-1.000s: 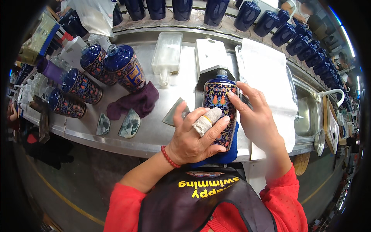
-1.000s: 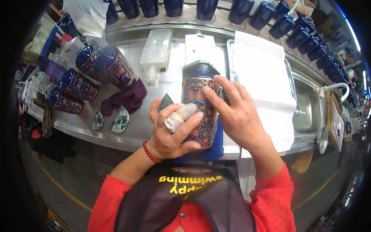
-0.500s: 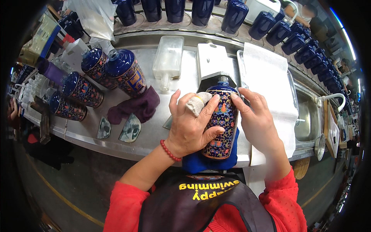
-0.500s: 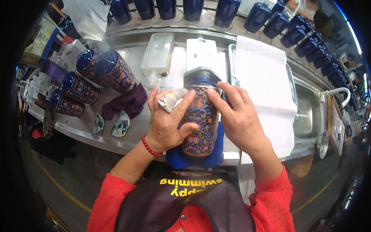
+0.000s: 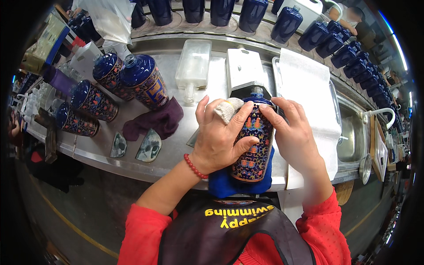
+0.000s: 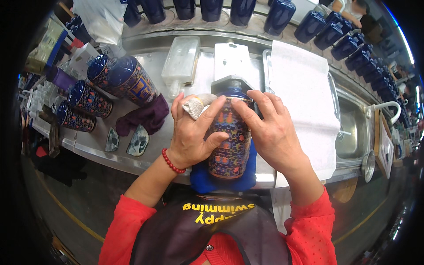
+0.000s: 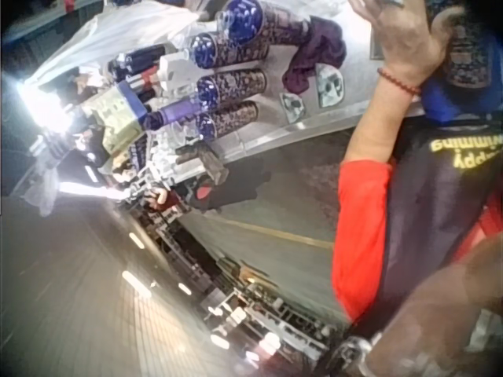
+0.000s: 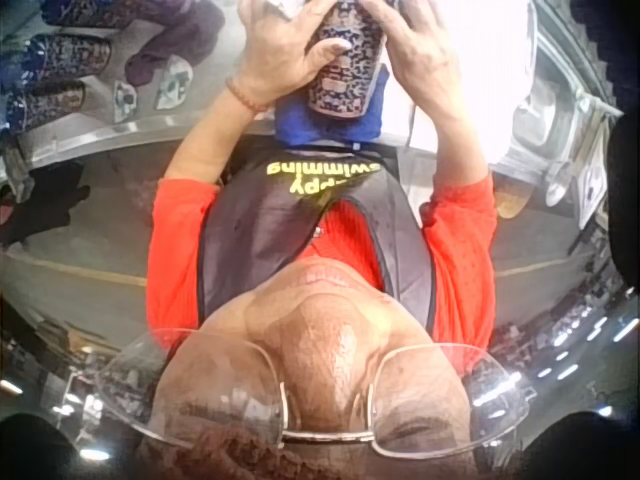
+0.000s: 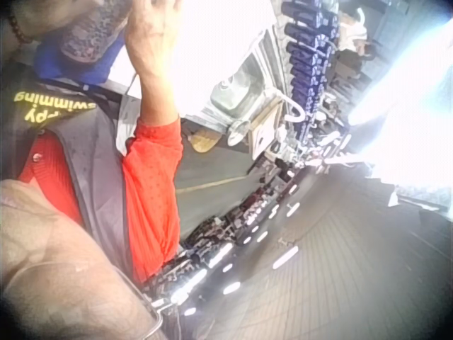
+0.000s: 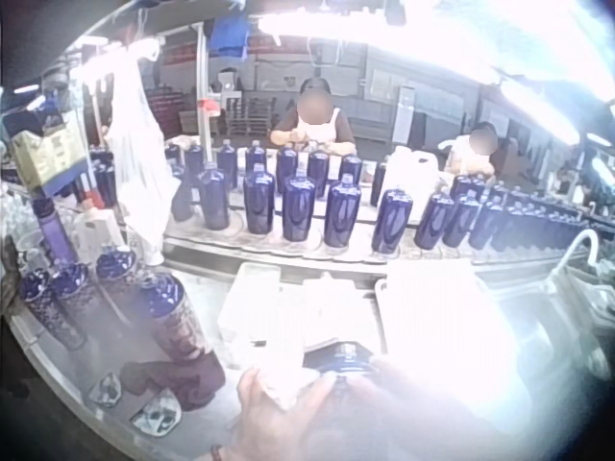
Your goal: The person applies a decorative sticker to a blue cylindrical container, smoothing it with fingers and a small tool to remove air bubbles and ensure adhesion. The person rotates the container to cover the entire surface and continues smoothing the sticker edges.
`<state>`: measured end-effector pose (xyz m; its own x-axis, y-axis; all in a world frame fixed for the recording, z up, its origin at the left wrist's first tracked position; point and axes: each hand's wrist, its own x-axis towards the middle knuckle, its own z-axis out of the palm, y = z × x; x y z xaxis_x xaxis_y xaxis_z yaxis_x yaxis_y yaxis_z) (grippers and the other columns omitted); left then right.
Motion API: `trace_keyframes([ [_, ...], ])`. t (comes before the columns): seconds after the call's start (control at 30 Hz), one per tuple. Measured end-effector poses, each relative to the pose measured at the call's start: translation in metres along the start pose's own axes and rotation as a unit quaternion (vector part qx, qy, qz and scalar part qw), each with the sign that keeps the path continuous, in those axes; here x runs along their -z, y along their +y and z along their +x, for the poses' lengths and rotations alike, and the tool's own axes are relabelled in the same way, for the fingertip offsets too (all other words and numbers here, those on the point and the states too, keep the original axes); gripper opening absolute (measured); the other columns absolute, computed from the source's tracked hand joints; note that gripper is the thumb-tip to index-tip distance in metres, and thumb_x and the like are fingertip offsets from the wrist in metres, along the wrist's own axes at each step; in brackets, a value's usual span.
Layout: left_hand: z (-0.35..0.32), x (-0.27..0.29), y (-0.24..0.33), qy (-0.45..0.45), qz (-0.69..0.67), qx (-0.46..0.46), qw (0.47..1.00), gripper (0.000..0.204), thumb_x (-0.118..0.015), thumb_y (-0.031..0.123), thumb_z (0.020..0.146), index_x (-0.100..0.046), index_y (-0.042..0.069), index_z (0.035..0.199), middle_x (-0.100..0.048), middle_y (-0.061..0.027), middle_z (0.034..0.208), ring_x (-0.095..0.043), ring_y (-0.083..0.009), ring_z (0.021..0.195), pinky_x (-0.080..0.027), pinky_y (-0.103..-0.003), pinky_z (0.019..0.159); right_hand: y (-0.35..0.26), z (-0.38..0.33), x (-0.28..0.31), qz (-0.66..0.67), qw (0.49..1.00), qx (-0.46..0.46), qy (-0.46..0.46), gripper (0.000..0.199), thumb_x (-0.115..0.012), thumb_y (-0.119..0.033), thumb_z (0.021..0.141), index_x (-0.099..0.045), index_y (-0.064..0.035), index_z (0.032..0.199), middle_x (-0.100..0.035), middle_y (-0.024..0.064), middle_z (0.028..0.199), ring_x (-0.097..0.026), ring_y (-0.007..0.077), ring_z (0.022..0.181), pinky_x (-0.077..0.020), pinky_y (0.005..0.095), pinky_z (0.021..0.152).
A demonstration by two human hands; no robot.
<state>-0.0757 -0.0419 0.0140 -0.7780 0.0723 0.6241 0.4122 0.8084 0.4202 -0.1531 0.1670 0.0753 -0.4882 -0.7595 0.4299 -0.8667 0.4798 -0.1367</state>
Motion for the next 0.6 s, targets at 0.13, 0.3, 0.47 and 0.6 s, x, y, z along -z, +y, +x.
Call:
trace_keyframes([
  [0.13, 0.0, -0.001, -0.001, 0.002, -0.003, -0.001, 1.0, 0.073, -0.052, 0.063, 0.1, -0.059, 0.005, 0.143, -0.066, -0.0157, 0.124, -0.053, -0.0371, 0.119, -0.022, -0.059, 0.117, 0.0, 0.0, 0.001, -0.001, 1.0, -0.001, -0.004, 0.061, -0.065, 0.009, 0.075, -0.064, -0.0101, 0.134, -0.058, 0.0186, 0.129, -0.058, 0.0389, 0.114, -0.0506, 0.0485, 0.097],
  [0.3, -0.011, 0.001, 0.001, 0.01, -0.045, 0.016, 0.999, 0.074, -0.052, 0.061, 0.101, -0.058, 0.001, 0.143, -0.066, -0.0171, 0.126, -0.055, -0.0381, 0.119, -0.023, -0.059, 0.117, -0.006, -0.007, 0.007, -0.01, 1.0, -0.002, -0.017, 0.064, -0.065, 0.009, 0.076, -0.063, -0.0128, 0.136, -0.057, 0.018, 0.131, -0.058, 0.0389, 0.115, -0.0504, 0.0487, 0.097],
  [0.47, -0.02, -0.001, 0.007, 0.003, -0.047, 0.019, 0.999, 0.074, -0.051, 0.061, 0.101, -0.058, 0.0, 0.143, -0.064, -0.0192, 0.129, -0.056, -0.038, 0.122, -0.023, -0.058, 0.117, -0.011, -0.015, 0.009, -0.012, 0.999, 0.0, -0.031, 0.066, -0.065, 0.008, 0.076, -0.063, -0.0148, 0.138, -0.055, 0.0169, 0.135, -0.057, 0.0388, 0.116, -0.0503, 0.0485, 0.097],
  [0.6, -0.017, -0.002, 0.006, 0.008, -0.042, 0.019, 0.999, 0.076, -0.051, 0.062, 0.101, -0.057, 0.001, 0.145, -0.063, -0.0191, 0.132, -0.056, -0.0382, 0.123, -0.022, -0.058, 0.117, -0.009, -0.011, 0.008, -0.009, 1.0, -0.001, -0.027, 0.067, -0.065, 0.008, 0.076, -0.062, -0.0149, 0.139, -0.055, 0.0169, 0.135, -0.057, 0.0385, 0.116, -0.0502, 0.0478, 0.097],
])
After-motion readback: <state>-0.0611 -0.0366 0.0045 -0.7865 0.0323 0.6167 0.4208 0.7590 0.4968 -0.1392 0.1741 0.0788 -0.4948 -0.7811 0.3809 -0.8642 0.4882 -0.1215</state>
